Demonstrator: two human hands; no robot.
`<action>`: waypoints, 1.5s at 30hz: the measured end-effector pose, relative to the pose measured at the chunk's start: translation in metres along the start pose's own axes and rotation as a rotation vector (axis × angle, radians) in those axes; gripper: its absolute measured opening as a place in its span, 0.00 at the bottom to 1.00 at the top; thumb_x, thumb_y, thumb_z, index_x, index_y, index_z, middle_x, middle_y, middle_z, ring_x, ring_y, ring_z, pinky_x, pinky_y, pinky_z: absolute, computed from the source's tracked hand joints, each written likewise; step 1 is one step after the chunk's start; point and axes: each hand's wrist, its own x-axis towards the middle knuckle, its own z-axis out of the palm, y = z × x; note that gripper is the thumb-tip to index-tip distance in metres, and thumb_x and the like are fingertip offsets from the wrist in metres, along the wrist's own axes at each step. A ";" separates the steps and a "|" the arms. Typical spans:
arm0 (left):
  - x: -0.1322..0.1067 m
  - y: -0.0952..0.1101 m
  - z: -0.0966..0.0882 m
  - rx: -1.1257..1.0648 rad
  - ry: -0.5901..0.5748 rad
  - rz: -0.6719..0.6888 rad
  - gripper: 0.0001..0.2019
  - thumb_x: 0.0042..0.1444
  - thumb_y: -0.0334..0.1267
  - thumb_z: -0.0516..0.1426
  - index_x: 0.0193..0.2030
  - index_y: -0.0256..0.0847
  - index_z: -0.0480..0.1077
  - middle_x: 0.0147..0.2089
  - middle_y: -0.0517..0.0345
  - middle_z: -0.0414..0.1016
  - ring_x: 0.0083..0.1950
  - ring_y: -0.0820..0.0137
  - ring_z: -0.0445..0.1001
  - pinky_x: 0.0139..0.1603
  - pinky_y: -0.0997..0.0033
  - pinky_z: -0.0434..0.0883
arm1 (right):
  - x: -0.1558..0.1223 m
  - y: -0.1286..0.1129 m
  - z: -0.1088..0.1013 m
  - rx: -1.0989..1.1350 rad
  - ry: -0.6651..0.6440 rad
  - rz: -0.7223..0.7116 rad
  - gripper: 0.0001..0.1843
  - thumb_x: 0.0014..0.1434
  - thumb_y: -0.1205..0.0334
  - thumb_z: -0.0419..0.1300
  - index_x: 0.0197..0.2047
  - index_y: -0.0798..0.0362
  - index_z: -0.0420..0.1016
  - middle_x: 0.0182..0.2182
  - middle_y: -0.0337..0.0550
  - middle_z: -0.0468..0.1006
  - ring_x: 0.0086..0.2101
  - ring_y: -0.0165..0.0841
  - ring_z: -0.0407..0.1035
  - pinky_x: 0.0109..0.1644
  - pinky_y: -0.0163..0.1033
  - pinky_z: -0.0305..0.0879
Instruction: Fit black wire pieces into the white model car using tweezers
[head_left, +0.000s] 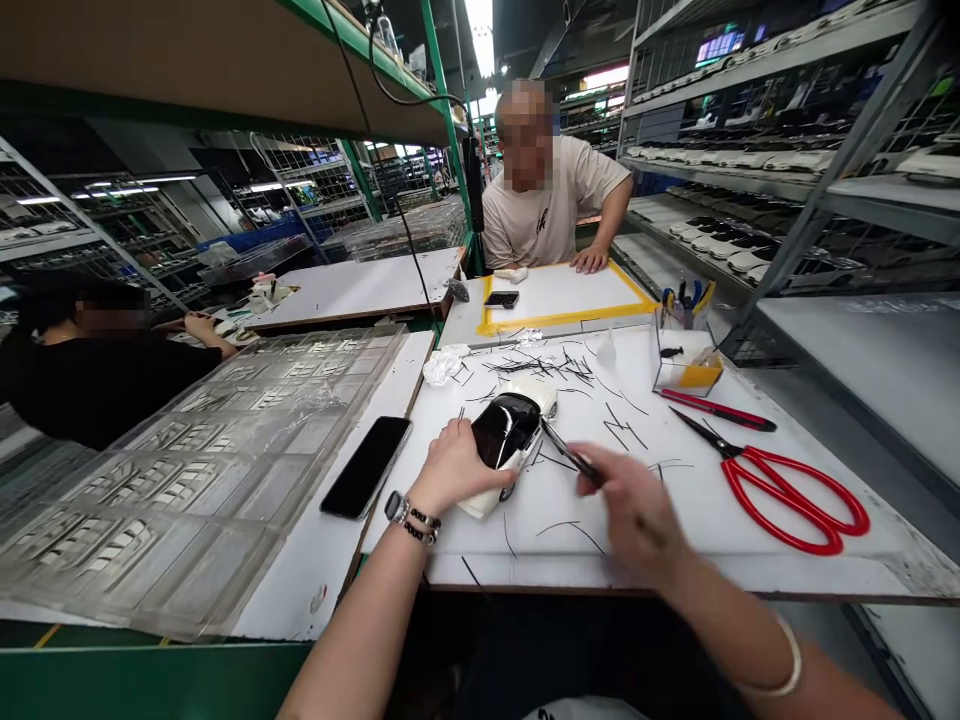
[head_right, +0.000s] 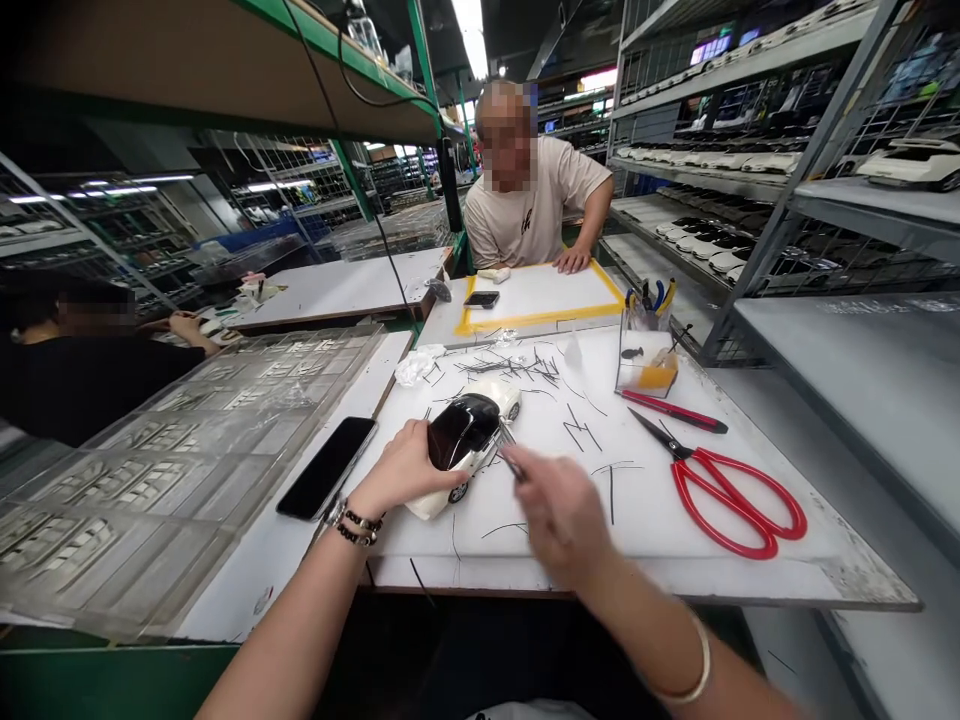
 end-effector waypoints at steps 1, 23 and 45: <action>0.004 -0.001 -0.001 -0.016 -0.032 0.045 0.36 0.36 0.59 0.63 0.48 0.34 0.65 0.49 0.39 0.70 0.52 0.47 0.70 0.47 0.55 0.69 | 0.011 0.010 -0.013 0.008 0.053 0.060 0.25 0.69 0.52 0.38 0.44 0.52 0.74 0.23 0.41 0.71 0.26 0.33 0.67 0.28 0.39 0.62; 0.074 -0.051 0.015 -0.259 0.074 0.443 0.33 0.48 0.41 0.63 0.61 0.42 0.59 0.64 0.51 0.61 0.68 0.59 0.52 0.69 0.56 0.51 | 0.099 0.059 0.015 -0.039 -0.594 -0.225 0.05 0.59 0.60 0.56 0.33 0.52 0.68 0.28 0.41 0.72 0.30 0.32 0.64 0.36 0.38 0.61; 0.076 -0.058 0.024 -0.326 0.083 0.454 0.32 0.48 0.42 0.64 0.60 0.45 0.62 0.66 0.50 0.59 0.70 0.54 0.49 0.69 0.46 0.51 | 0.146 0.073 0.035 0.257 -0.785 0.347 0.11 0.50 0.57 0.63 0.27 0.53 0.67 0.23 0.37 0.74 0.27 0.29 0.67 0.30 0.34 0.61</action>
